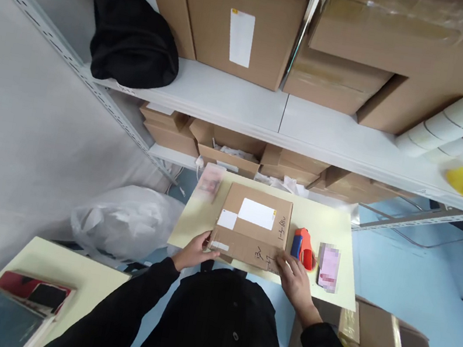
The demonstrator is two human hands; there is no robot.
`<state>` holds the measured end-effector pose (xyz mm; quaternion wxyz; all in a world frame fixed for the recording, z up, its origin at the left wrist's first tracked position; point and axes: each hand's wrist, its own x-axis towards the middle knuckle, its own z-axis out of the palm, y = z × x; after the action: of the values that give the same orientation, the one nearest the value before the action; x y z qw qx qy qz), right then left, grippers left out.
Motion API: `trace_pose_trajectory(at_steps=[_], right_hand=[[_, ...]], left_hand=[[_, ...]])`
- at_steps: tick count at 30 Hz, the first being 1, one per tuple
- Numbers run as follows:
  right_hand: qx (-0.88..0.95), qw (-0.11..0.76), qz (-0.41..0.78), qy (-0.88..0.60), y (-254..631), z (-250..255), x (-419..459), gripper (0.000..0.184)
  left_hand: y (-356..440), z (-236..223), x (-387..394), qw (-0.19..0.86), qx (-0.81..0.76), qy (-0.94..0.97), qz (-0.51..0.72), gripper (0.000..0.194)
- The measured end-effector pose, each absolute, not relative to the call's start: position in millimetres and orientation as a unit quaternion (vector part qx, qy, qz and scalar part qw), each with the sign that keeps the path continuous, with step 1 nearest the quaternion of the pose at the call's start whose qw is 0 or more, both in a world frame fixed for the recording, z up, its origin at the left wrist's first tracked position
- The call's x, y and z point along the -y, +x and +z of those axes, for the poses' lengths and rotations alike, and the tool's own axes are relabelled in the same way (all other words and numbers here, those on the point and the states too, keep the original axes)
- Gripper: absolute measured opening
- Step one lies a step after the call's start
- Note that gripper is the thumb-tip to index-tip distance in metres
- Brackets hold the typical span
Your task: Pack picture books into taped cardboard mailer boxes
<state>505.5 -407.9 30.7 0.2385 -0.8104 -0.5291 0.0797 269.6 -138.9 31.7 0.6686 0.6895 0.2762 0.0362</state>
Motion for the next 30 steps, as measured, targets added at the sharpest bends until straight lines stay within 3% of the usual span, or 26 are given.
trace_pose_trajectory(at_steps=[2,4,9,12,20,26,30], right_hand=[[0.508,0.273,0.091,-0.812,514.4,43.0,397.9,0.031],[0.476,0.292,0.094,-0.824,526.3,59.5,385.1,0.031],[0.405,0.312,0.074,-0.856,569.5,104.4,349.0,0.035],[0.398,0.342,0.132,-0.841,598.0,126.2,334.2,0.036],[0.27,0.467,0.326,-0.776,628.4,134.8,318.5,0.042],[0.221,0.49,0.305,-0.787,631.4,107.9,300.2,0.031],[0.159,0.49,0.253,-0.819,636.5,81.7,290.5,0.026]], left_hand=[[274.0,43.1,137.0,0.67,-0.263,0.691,0.057,0.061],[277.9,53.2,131.6,0.629,-0.262,0.726,0.095,0.068],[283.6,63.4,121.7,0.467,-0.276,0.83,0.128,0.125],[281.2,61.4,122.7,0.447,-0.273,0.845,0.106,0.141],[283.6,69.8,109.1,0.601,-0.365,0.709,0.055,0.092],[293.6,87.4,110.7,0.68,-0.399,0.612,0.067,0.081],[293.5,76.9,124.6,0.676,-0.389,0.622,0.068,0.082]])
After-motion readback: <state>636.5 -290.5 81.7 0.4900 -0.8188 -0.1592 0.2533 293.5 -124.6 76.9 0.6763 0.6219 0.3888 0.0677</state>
